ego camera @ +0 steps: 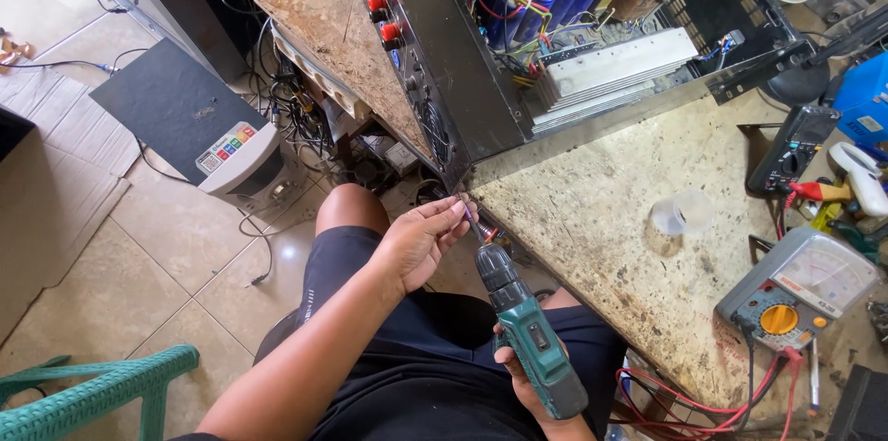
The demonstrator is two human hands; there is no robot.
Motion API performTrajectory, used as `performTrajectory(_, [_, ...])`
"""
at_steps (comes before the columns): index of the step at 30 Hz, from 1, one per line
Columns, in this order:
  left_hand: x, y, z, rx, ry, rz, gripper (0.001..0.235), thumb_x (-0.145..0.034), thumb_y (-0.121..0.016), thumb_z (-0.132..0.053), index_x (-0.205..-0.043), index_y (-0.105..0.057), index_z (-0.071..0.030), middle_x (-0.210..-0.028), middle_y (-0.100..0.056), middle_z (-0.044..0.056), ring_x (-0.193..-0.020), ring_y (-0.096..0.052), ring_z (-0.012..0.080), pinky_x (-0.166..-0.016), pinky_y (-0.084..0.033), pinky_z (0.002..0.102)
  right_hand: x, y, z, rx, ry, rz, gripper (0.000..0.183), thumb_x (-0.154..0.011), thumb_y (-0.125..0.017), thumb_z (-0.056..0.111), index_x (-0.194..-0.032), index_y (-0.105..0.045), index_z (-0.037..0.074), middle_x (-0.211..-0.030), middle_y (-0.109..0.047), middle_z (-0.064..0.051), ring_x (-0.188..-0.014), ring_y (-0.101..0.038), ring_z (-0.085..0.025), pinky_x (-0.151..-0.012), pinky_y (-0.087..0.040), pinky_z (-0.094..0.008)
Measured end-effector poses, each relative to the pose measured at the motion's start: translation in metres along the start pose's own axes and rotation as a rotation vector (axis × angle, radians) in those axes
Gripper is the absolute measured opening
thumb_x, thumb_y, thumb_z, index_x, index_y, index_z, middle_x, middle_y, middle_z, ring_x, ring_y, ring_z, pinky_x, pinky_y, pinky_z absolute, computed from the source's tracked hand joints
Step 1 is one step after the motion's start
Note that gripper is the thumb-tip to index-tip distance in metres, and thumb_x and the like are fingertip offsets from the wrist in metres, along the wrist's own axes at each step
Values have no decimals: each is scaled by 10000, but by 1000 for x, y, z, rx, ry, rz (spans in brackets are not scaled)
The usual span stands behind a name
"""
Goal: The person uses a cordless drill to drive screws into the side of an open electronics chassis on a workbench. They repeatedly pick up screws, align them with the drill bit, and fasten them into the chassis while occasionally repositioning the unit.
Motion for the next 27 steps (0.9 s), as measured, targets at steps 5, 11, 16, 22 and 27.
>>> performTrajectory(5, [3,-2,-4,-29,-23,31,229,-964,-672,-41,-1168,-714,53,-1087,-745,123,-930,-680,132,-838,-567,178,-3,-5,2,52,-89,-2,547,-718,-904,302,-1170,-733,46,-1018,-835,-81,-964,-813,-199,-858,-643,-317])
performTrajectory(11, [0,-2,-2,8,-3,7,252,-952,-675,-24,-1185,-700,68,-1104,-749,153,-914,-682,145,-839,-580,191,-5,-7,5,94,-128,18,516,-731,-881,360,-1144,-754,78,-1034,-832,-37,-965,-812,-201,-887,-632,-354])
performTrajectory(16, [0,-1,-2,0,-9,15,261,-955,-672,-30,-1195,-698,71,-1109,-747,151,-908,-680,140,-838,-579,188,-5,-10,9,155,-126,51,509,-774,-800,486,-1120,-771,115,-1045,-820,5,-1004,-793,-183,-975,-577,-377])
performTrajectory(22, [-3,1,1,29,-11,5,306,-928,-679,0,-1226,-669,67,-1163,-744,191,-1011,-700,185,-880,-577,219,-8,-14,26,363,-12,111,486,-820,-693,587,-1111,-773,205,-1046,-781,116,-937,-777,-96,-885,-548,-261])
performTrajectory(27, [-7,2,4,38,-23,-3,325,-914,-687,16,-1233,-647,61,-1174,-738,194,-1016,-700,194,-874,-573,222,-10,-20,31,398,-37,100,585,-822,-592,701,-1057,-762,194,-1009,-766,91,-919,-768,-137,-898,-568,-328])
Point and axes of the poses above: each hand's wrist, its own x-axis away from the middle knuckle, its own y-axis out of the back of the hand, z = x × y, the point moved 10 cm from there along -x, towards the middle knuckle
